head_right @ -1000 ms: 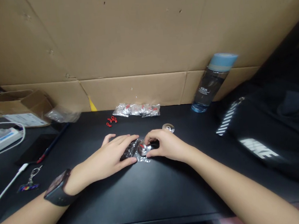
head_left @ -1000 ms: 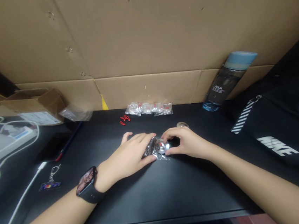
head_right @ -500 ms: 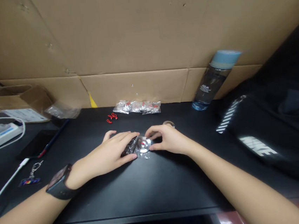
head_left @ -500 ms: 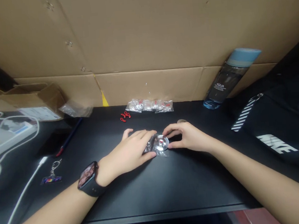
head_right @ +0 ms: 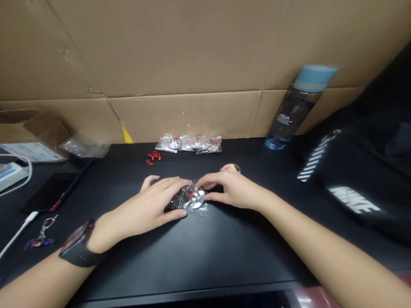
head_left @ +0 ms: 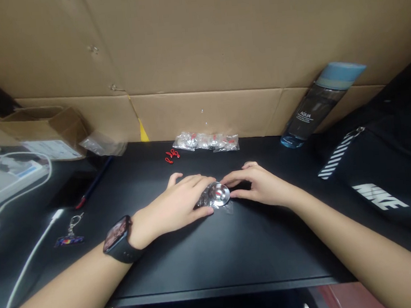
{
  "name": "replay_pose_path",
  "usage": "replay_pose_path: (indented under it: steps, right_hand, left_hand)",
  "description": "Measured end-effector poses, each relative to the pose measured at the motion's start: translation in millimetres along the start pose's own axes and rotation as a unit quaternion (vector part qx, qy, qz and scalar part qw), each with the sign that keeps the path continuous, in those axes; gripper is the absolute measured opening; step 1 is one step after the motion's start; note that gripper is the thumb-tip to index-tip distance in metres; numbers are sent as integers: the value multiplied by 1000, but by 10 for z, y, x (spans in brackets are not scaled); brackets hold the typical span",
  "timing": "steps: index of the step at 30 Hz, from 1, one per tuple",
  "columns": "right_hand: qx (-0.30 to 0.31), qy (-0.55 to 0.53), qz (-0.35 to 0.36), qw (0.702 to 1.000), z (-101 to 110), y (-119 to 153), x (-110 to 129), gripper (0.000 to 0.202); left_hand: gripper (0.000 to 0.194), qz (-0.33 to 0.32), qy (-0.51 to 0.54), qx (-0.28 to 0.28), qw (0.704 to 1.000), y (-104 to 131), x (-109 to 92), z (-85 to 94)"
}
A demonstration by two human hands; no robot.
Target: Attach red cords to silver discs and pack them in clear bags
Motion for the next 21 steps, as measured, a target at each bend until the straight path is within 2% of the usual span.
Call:
replay_pose_path:
  steps: [11, 16, 21]
  right_hand:
    - [-78, 23, 5, 997, -67, -74, -47, 33]
    - [-80, 57, 25, 995, -97, -74, -35, 19]
    - [-73, 68, 30, 995, -108, -63, -6, 17]
  left_hand:
    - [53, -6, 7, 4, 1000, -11, 19, 9]
    - [45, -10, 15, 8, 1000, -20, 12, 13]
    - [34, -8, 12, 3, 1000, -23, 6, 2]
Point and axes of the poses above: each hand's wrist, its own y-axis away from the middle knuckle, its own z-axis out of the back of the hand, x = y × z, the point moved 5 cm from there along -y, towards the middle knuckle, and after that the axes turned 6 degrees about y, right-handed, at the moved point
